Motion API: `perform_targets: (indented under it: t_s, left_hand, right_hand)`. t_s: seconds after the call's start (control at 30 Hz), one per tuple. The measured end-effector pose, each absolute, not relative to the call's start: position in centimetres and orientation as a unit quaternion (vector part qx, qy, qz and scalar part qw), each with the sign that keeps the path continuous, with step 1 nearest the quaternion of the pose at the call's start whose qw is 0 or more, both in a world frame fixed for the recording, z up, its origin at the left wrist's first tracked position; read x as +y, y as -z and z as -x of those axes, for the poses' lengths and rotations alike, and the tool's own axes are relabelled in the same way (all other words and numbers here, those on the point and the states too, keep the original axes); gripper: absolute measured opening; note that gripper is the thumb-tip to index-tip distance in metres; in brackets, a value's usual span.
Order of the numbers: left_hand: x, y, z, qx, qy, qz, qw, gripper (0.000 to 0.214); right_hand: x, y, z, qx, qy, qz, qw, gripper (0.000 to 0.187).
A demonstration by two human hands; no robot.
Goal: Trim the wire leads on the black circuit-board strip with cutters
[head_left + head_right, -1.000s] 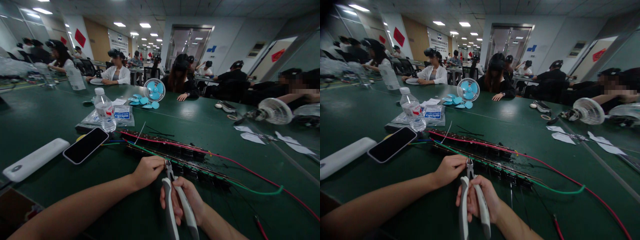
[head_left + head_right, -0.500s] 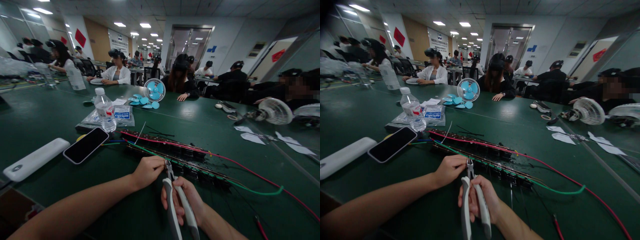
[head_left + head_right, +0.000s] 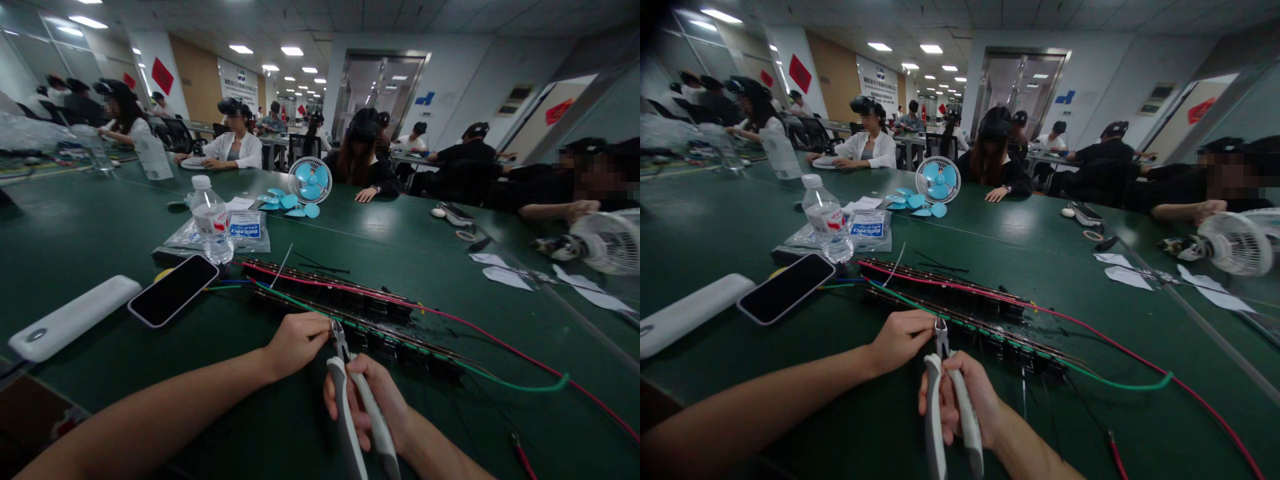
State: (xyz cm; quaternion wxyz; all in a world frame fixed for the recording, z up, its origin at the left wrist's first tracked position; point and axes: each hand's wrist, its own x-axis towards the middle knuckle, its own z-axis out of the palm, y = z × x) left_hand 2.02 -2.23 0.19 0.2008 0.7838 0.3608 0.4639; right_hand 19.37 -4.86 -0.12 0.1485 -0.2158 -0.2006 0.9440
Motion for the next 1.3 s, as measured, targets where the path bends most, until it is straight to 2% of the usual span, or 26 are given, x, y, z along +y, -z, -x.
perform_targets:
  t_s: [1.3]
  left_hand:
    - [-2.14, -0.16, -1.99, 0.36, -0.479, -0.774, 0.204, 0.018]
  right_hand:
    - [-5.1, -0.42, -19.06, -0.194, -0.944, 0.215, 0.157, 0.045]
